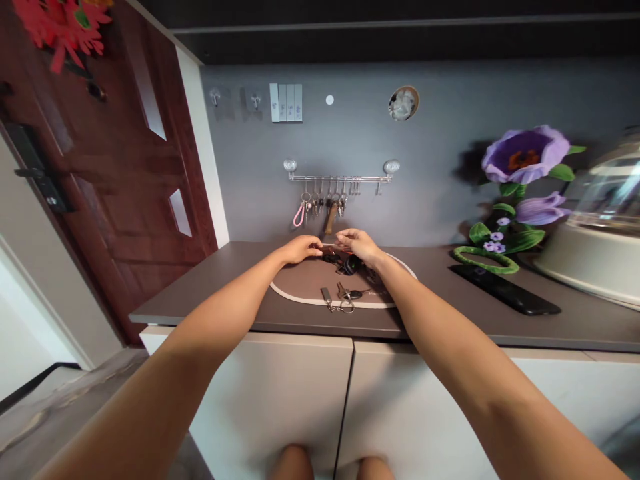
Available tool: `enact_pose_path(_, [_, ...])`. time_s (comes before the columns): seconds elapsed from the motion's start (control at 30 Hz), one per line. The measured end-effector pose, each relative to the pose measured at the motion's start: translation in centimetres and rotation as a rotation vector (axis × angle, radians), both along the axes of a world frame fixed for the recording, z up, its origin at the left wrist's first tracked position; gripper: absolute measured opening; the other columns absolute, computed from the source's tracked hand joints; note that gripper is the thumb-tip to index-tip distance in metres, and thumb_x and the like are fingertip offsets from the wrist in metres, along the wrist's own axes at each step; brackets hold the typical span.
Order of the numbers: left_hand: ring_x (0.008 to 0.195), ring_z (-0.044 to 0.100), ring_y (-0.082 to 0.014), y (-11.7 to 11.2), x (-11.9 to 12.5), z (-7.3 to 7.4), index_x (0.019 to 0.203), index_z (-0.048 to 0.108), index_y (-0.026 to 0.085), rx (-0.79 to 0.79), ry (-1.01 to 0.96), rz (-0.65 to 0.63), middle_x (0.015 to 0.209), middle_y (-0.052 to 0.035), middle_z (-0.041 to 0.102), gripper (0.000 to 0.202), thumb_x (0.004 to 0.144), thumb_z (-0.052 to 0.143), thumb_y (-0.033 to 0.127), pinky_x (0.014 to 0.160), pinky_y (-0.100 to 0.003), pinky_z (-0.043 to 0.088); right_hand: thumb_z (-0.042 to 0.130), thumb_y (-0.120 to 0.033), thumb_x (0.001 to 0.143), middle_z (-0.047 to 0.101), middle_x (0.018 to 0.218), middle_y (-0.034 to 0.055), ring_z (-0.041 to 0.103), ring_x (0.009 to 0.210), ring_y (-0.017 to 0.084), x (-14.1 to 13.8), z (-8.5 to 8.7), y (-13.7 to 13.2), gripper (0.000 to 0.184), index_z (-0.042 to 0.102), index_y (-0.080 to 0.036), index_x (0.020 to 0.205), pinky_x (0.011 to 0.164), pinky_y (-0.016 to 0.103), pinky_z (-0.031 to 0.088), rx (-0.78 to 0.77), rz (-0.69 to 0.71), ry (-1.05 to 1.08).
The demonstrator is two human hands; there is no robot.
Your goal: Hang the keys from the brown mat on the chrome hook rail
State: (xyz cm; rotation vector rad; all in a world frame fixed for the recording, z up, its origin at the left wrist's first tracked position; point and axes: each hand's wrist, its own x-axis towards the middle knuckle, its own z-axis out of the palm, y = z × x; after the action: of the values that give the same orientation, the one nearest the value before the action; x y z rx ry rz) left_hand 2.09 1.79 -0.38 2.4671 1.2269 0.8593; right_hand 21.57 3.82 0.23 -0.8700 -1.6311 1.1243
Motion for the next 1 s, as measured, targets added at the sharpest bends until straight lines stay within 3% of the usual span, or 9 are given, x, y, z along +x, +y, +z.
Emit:
enact_pose_path(0.17, [0.067, 0.055, -0.0125, 0.2, 0.0, -0.1, 0.082, 0.054, 0.015, -0.127, -0.318, 0.063, 0.072, -0.0009, 0.058, 0.016, 0.076, 0.051, 0.03, 0.07, -0.028, 0.043, 0.06, -0.02, 0.071, 0.061, 0.066, 0.0006, 0.054, 0.06, 0.009, -0.1, 0.0, 0.0, 0.006, 0.058, -0.016, 0.074, 0.065, 0.025, 0.044, 0.048, -0.038, -0.062])
enact_pose_path(0.33, [0.067, 0.06, -0.0109, -0.2, 0.4, 0.4, 0.083, 0.042, 0.017, -0.355, -0.692, 0.097, 0.079, -0.0023, 0.058, 0.015, 0.083, 0.044, 0.032, 0.073, -0.034, 0.047, 0.06, -0.023, 0.071, 0.062, 0.067, 0.0006, 0.052, 0.058, 0.009, -0.1, 0.1, 0.0, 0.008, 0.059, -0.015, 0.075, 0.064, 0.025, 0.043, 0.129, -0.071, -0.152])
enact_pose_path(0.47, [0.068, 0.063, -0.0142, -0.6, 0.6, 1.2, 0.084, 0.036, 0.019, -0.482, -0.884, 0.085, 0.08, -0.0038, 0.06, 0.018, 0.084, 0.042, 0.036, 0.074, -0.041, 0.048, 0.059, -0.024, 0.071, 0.062, 0.069, 0.0009, 0.052, 0.06, 0.009, -0.4, 0.5, -0.2, 0.011, 0.06, -0.015, 0.077, 0.067, 0.025, 0.043, 0.186, -0.077, -0.199])
enact_pose_path(0.77, [0.078, 0.065, -0.0205, -1.2, 0.3, 2.6, 0.089, 0.034, 0.02, -0.544, -1.185, -0.003, 0.084, -0.007, 0.061, 0.015, 0.086, 0.038, 0.034, 0.079, -0.048, 0.045, 0.055, -0.023, 0.072, 0.063, 0.081, 0.0032, 0.054, 0.069, 0.01, -1.0, 1.1, -1.4, 0.015, 0.059, -0.014, 0.084, 0.073, 0.026, 0.043, 0.284, -0.049, -0.186])
enact_pose_path(1.0, [0.09, 0.062, -0.0218, -1.0, 0.2, 3.1, 0.09, 0.037, 0.02, -0.543, -1.338, -0.119, 0.089, -0.0092, 0.061, 0.016, 0.086, 0.037, 0.035, 0.086, -0.05, 0.04, 0.057, -0.024, 0.071, 0.061, 0.074, 0.0015, 0.052, 0.064, 0.009, -1.3, 0.9, -1.3, 0.017, 0.059, -0.015, 0.084, 0.07, 0.026, 0.043, 0.323, -0.034, -0.212])
